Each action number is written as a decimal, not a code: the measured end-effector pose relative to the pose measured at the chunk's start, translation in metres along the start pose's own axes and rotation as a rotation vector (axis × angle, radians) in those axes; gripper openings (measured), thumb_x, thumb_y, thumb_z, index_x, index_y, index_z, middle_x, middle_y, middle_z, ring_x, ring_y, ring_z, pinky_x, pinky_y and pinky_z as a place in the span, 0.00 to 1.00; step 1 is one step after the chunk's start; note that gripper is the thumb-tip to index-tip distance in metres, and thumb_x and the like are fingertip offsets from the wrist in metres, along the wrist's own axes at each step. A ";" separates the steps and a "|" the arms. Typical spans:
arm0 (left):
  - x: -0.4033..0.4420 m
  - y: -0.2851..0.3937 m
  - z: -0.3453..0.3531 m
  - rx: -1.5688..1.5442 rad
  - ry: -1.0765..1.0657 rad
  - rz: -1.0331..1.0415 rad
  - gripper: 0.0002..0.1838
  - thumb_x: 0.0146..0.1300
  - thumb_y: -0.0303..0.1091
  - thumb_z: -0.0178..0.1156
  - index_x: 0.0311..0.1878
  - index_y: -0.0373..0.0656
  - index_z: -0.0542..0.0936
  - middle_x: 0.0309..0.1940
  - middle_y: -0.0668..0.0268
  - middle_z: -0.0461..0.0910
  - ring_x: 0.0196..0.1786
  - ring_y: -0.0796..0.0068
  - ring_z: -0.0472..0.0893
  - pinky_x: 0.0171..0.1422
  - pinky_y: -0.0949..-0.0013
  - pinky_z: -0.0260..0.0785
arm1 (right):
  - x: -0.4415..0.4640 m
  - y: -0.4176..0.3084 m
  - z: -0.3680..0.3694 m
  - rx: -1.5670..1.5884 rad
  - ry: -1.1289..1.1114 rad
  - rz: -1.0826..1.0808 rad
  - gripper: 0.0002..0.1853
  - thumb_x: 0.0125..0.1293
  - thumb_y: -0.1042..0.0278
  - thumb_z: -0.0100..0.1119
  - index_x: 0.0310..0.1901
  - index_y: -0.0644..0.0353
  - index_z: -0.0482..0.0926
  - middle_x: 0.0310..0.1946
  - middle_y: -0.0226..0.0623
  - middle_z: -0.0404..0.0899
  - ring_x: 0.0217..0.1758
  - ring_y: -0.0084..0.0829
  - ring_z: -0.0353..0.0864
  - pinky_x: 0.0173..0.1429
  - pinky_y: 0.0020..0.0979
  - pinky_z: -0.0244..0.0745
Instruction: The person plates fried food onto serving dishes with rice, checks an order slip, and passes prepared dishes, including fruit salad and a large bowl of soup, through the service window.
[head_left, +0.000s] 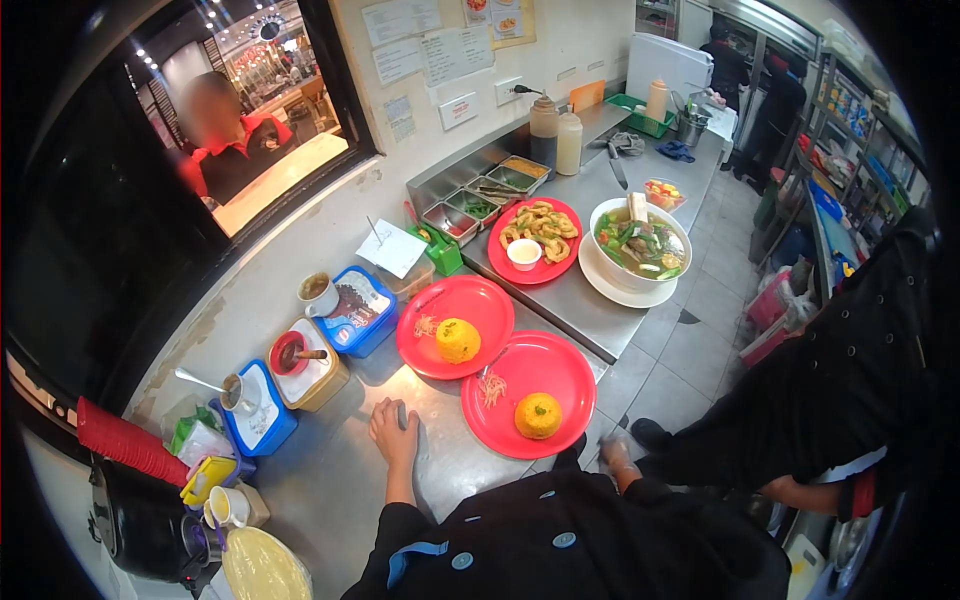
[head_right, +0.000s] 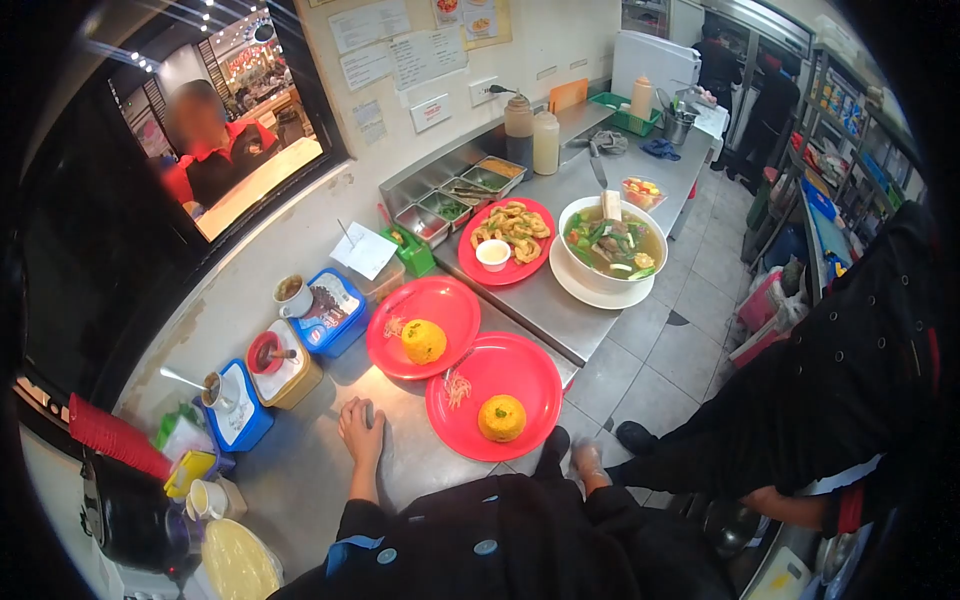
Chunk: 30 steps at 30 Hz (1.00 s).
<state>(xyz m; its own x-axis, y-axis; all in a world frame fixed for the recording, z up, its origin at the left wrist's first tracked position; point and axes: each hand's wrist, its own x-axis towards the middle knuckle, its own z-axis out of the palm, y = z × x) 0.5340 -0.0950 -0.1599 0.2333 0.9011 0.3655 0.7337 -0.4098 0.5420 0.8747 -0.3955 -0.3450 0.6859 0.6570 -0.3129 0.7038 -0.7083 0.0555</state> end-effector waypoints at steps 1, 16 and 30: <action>-0.001 -0.001 0.000 -0.005 0.004 0.000 0.18 0.51 0.39 0.64 0.47 0.48 0.77 0.55 0.63 0.71 0.64 0.59 0.64 0.69 0.55 0.49 | 0.008 0.000 -0.017 -0.120 0.137 0.223 0.14 0.63 0.60 0.50 0.41 0.61 0.78 0.29 0.45 0.80 0.37 0.42 0.82 0.37 0.41 0.74; 0.006 0.005 -0.001 0.019 0.028 -0.018 0.19 0.49 0.39 0.65 0.46 0.48 0.77 0.54 0.61 0.72 0.63 0.59 0.65 0.68 0.55 0.49 | 0.229 -0.174 -0.313 1.757 0.184 0.527 0.16 0.65 0.60 0.53 0.47 0.63 0.77 0.43 0.39 0.80 0.44 0.29 0.82 0.41 0.31 0.78; 0.005 0.007 -0.005 0.017 0.010 -0.029 0.18 0.48 0.38 0.65 0.44 0.48 0.78 0.53 0.61 0.72 0.62 0.59 0.66 0.67 0.56 0.51 | 0.242 -0.202 -0.270 1.911 0.352 0.488 0.08 0.63 0.63 0.53 0.26 0.49 0.74 0.25 0.28 0.73 0.28 0.25 0.75 0.27 0.29 0.68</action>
<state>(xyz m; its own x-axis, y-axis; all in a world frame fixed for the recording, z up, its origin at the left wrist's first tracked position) 0.5371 -0.0938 -0.1503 0.2053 0.9112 0.3572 0.7511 -0.3807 0.5394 0.9488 -0.0239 -0.1759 0.8896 0.2037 -0.4088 -0.4244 0.0378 -0.9047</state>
